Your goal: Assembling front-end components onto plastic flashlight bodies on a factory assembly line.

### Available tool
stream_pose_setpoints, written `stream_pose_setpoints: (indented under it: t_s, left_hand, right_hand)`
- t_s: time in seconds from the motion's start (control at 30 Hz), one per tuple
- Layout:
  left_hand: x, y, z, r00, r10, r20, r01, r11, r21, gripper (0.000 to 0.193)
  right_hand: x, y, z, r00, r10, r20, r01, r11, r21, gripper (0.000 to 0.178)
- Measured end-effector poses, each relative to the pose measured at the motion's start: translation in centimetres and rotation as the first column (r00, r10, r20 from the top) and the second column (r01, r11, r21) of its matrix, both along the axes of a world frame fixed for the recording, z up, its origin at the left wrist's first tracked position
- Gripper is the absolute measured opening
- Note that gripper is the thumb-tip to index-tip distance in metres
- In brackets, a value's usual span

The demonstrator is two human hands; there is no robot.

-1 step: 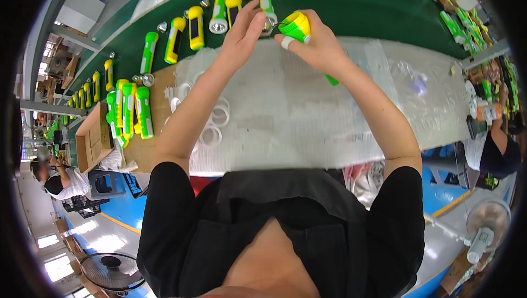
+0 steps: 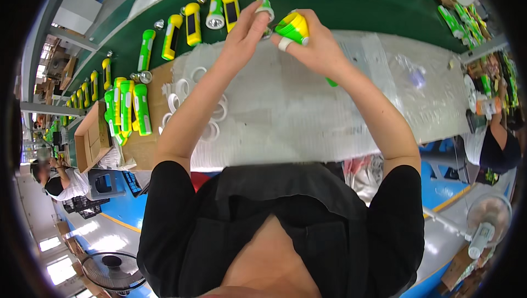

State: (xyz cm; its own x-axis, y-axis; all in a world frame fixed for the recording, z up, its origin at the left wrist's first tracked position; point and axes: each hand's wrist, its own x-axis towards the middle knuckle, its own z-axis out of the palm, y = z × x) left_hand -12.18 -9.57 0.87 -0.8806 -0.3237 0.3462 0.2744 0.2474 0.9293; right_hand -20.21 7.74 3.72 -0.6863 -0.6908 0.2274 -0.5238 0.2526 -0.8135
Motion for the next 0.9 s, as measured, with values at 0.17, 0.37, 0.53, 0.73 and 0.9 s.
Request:
stream_pose_setpoints:
  t_s: [0.17, 0.37, 0.53, 0.73, 0.9]
  left_hand:
    - [4.3, 4.8, -0.4, 0.998, 0.058, 0.010, -0.058, 0.994, 0.092, 0.028]
    - [8.8, 7.1, 1.3, 0.974, -0.227, 0.013, 0.216, 0.904, -0.369, 0.039]
    - [8.1, 8.9, 1.9, 0.880, -0.473, -0.047, 0.349, 0.709, -0.613, 0.045]
    - [4.7, 13.5, 0.9, 0.923, -0.385, 0.010, 0.385, 0.923, 0.009, 0.046]
    - [-2.8, 14.8, -7.9, 0.992, -0.085, -0.088, 0.012, 0.787, -0.617, 0.048]
  right_hand:
    - [5.9, 4.6, -1.0, 0.969, 0.045, 0.244, -0.043, 0.999, -0.014, 0.074]
    - [10.9, 7.1, -3.1, 0.603, 0.445, 0.662, -0.227, 0.892, -0.392, 0.053]
    - [12.8, 8.1, -4.3, 0.459, 0.471, 0.753, -0.103, 0.870, -0.481, 0.041]
    - [11.9, 12.0, -4.8, 0.544, 0.329, 0.772, 0.312, 0.775, -0.550, 0.035]
    - [11.2, 16.0, -6.5, 0.617, 0.163, 0.770, 0.413, 0.766, -0.493, 0.049]
